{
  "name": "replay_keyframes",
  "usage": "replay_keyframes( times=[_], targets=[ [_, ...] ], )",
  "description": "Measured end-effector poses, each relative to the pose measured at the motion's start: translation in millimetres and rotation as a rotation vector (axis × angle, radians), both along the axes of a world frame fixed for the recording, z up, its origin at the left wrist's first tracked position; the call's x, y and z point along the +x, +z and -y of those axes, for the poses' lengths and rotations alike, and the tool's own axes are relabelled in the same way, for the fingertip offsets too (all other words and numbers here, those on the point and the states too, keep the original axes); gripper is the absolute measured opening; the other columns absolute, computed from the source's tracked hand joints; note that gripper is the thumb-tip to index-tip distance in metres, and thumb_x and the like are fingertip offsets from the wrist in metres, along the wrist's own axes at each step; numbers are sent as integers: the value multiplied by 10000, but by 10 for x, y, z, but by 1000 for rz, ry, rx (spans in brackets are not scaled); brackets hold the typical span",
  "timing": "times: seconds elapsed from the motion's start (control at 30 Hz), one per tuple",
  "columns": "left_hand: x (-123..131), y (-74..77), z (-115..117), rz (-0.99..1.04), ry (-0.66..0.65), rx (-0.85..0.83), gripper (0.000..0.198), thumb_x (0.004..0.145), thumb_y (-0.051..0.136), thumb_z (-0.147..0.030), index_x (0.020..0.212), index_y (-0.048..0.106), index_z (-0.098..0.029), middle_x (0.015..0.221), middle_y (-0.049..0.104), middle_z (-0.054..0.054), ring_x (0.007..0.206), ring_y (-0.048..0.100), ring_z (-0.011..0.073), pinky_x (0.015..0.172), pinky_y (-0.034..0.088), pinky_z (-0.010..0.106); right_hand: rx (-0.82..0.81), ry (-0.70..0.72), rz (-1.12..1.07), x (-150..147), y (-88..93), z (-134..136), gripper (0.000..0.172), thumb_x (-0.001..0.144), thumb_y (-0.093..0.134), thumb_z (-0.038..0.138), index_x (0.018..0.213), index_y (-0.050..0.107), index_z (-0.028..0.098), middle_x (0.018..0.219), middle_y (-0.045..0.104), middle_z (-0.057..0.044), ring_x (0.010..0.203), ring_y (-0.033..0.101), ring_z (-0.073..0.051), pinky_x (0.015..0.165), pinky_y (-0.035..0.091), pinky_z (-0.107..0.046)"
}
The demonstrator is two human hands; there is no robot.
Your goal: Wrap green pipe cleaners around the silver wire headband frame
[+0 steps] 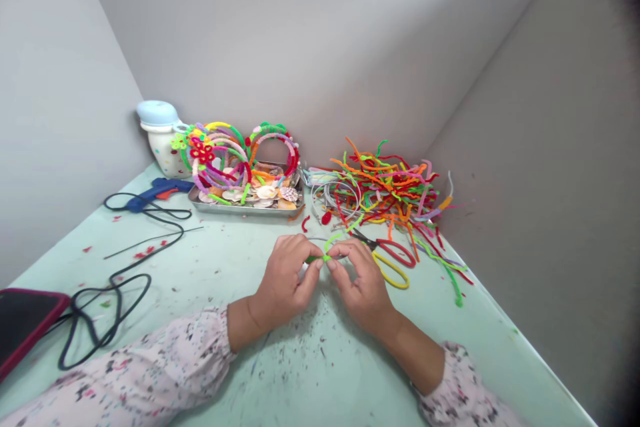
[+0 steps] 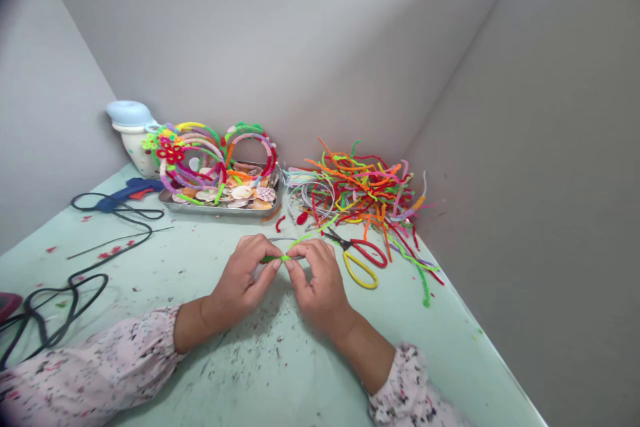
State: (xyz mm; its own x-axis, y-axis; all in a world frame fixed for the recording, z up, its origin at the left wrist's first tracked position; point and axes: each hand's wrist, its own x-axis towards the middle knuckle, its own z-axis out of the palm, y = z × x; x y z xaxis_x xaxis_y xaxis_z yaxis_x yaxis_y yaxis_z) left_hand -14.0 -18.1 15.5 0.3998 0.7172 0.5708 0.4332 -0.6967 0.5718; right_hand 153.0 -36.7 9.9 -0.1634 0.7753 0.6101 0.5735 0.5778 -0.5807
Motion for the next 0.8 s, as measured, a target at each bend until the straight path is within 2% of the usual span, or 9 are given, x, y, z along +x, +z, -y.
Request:
replay_keyframes(
  times=[0.4, 0.8],
  targets=[
    [9, 2, 8, -20, -5, 23, 117, 897, 431, -201, 863, 542, -188, 807, 560, 44, 809, 502, 200, 817, 357, 395, -87, 44, -25, 6, -22, 3, 91, 915, 453, 215, 917, 543, 204, 873, 564, -38, 857, 519, -195, 802, 408, -362],
    [6, 7, 3, -9, 0, 13, 117, 902, 422, -214, 870, 533, -196, 802, 554, 46, 811, 508, 208, 815, 371, 392, -18, 6, -17, 0, -6, -1, 74, 889, 494, 195, 930, 551, 217, 902, 579, -47, 889, 538, -209, 813, 421, -386]
  ],
)
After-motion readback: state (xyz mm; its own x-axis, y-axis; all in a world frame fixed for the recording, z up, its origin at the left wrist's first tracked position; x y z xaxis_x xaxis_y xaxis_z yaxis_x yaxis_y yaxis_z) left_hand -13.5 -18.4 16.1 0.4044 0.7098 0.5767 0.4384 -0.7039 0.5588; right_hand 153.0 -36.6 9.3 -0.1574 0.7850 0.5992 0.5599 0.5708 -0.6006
